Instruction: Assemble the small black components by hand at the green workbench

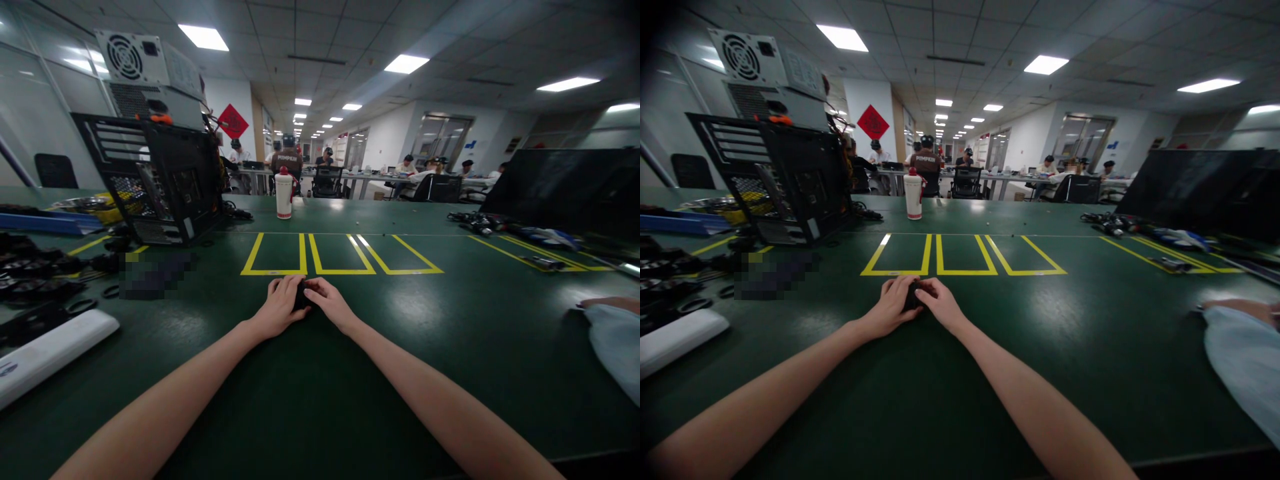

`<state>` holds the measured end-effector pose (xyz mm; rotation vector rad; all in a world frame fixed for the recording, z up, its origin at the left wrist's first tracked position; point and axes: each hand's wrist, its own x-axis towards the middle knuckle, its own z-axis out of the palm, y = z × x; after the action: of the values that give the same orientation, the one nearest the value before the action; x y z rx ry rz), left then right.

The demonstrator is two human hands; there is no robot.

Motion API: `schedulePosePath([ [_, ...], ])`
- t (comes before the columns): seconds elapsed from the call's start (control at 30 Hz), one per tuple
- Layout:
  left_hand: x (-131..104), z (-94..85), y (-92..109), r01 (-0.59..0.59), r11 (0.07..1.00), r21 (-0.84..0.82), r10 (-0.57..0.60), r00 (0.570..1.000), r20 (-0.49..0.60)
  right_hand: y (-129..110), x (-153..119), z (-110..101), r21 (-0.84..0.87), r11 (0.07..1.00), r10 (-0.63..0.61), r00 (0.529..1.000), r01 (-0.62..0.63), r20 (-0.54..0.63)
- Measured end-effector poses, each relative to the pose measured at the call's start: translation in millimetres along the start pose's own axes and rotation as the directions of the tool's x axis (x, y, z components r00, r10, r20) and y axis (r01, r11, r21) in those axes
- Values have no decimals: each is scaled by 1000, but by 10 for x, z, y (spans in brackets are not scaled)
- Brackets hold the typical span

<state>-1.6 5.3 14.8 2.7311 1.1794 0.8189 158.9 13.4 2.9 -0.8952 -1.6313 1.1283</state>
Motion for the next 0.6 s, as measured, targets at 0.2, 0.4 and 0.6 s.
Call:
schedulePosePath([
  [0.2, 15, 54, -23, 0, 1000, -2, 0, 1000, -19, 7, 2, 7, 20, 998, -67, 998, 68, -10],
  [0.4, 10, 12, -2, -2, 1000, -7, 2, 1000, 3, -4, 5, 10, -2, 997, -71, 997, 71, -11],
  [0.6, 7, 3, 10, 5, 1000, -6, -5, 1000, 7, 28, 17, -1, -18, 1000, -10, 999, 9, -31],
])
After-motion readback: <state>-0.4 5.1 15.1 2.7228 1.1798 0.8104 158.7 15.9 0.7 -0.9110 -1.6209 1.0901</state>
